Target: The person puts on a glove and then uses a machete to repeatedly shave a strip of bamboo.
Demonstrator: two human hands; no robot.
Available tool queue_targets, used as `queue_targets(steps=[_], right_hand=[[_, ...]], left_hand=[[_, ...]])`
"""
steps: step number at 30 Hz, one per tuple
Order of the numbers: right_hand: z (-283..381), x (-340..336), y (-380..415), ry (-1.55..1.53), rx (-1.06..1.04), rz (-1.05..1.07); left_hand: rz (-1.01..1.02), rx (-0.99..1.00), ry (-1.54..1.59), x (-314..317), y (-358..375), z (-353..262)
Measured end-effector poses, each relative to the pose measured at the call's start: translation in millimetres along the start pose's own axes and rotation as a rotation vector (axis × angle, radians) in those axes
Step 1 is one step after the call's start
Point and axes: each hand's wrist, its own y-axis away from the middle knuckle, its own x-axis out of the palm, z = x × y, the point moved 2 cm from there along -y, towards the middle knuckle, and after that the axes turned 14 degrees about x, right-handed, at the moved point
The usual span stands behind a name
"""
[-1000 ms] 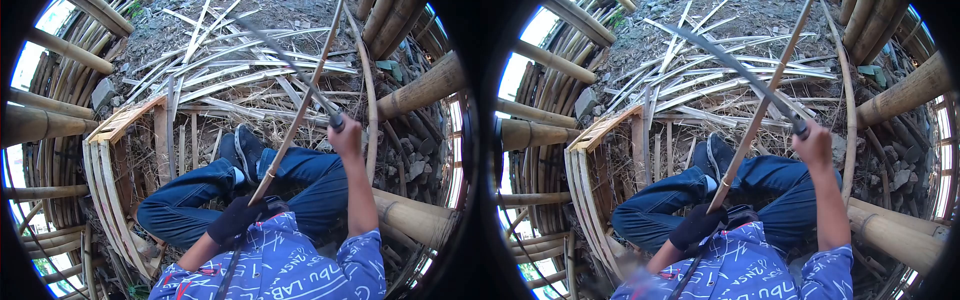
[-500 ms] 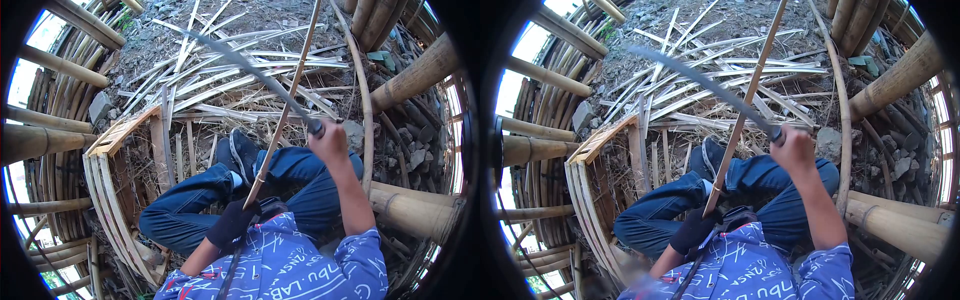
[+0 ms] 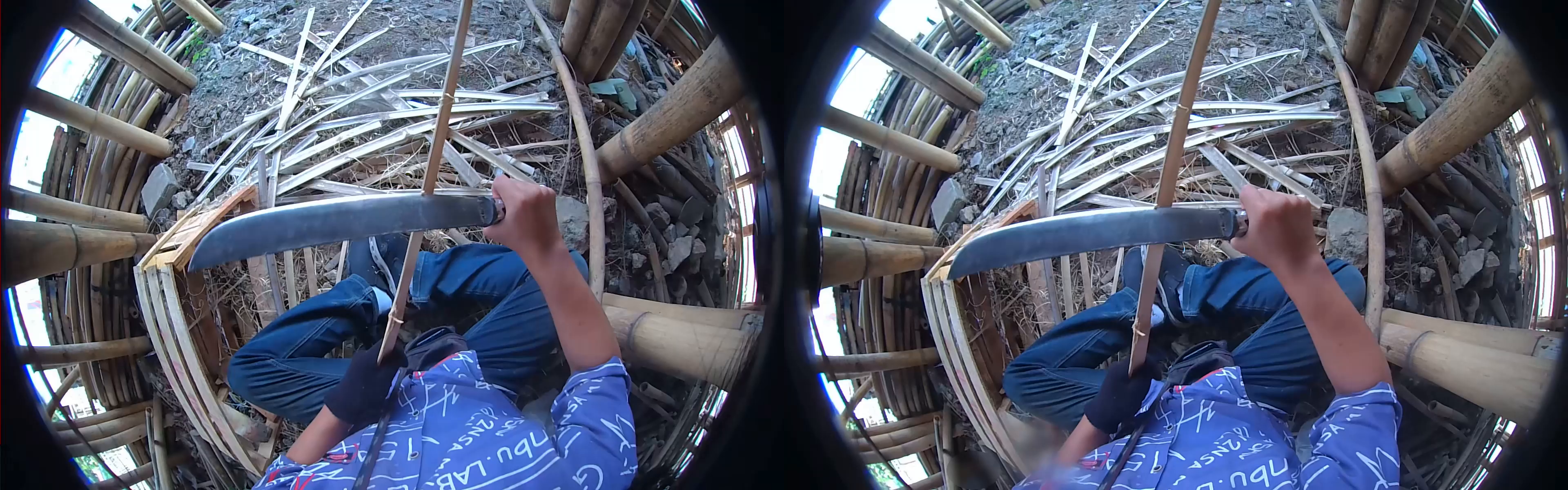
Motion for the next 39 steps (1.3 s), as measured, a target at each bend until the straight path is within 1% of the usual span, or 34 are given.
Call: queue_targets(steps=[6, 8, 11, 12, 14, 18, 21, 23, 24, 27, 29, 31, 33, 34, 36, 39], right_hand=[[5, 10, 0, -0.003, -0.077, -0.037], [7, 12, -2, -0.005, -0.097, -0.047], [4, 13, -6, 0.003, -0.053, -0.066], [-3, 15, -12, 0.039, 0.001, -0.083], [-13, 15, -18, 0.05, 0.065, -0.085], [-8, 8, -18, 0.056, 0.034, -0.064], [-7, 8, -22, 0.038, 0.005, -0.091], [-14, 3, -30, 0.154, 0.116, -0.106], [-24, 1, -38, 0.204, 0.176, -0.18], [-42, -19, -53, 0.183, 0.259, -0.186], [-35, -24, -45, 0.178, 0.243, -0.208], [-21, -23, -29, 0.077, 0.139, -0.202], [-1, -19, -6, -0.055, 0.033, -0.077], [7, -14, 2, -0.058, 0.036, -0.08], [22, -5, 17, -0.06, -0.071, 0.003], [20, -1, 13, -0.054, -0.096, 0.033]], left_hand=[[0.006, -0.096, -0.072, -6, 14, -7], [0.054, -0.133, -0.141, -8, 15, -16], [0.03, -0.102, -0.146, -7, 24, -13], [0.029, -0.106, -0.147, -8, 27, -12], [0.085, -0.147, -0.194, -7, 29, -8], [0.07, -0.126, -0.18, -7, 36, -2], [0.083, -0.108, -0.205, -10, 45, 5], [0.124, -0.169, -0.23, -9, 60, 19], [0.129, -0.169, -0.231, -9, 66, 25], [0.119, -0.173, -0.234, -11, 79, 32], [0.138, -0.154, -0.233, -13, 75, 30], [0.129, -0.14, -0.215, -12, 69, 31], [0.123, -0.128, -0.2, -10, 61, 29], [0.135, -0.121, -0.215, -8, 58, 25], [0.155, -0.122, -0.237, -7, 59, 23], [0.147, -0.133, -0.296, -7, 64, 25]])
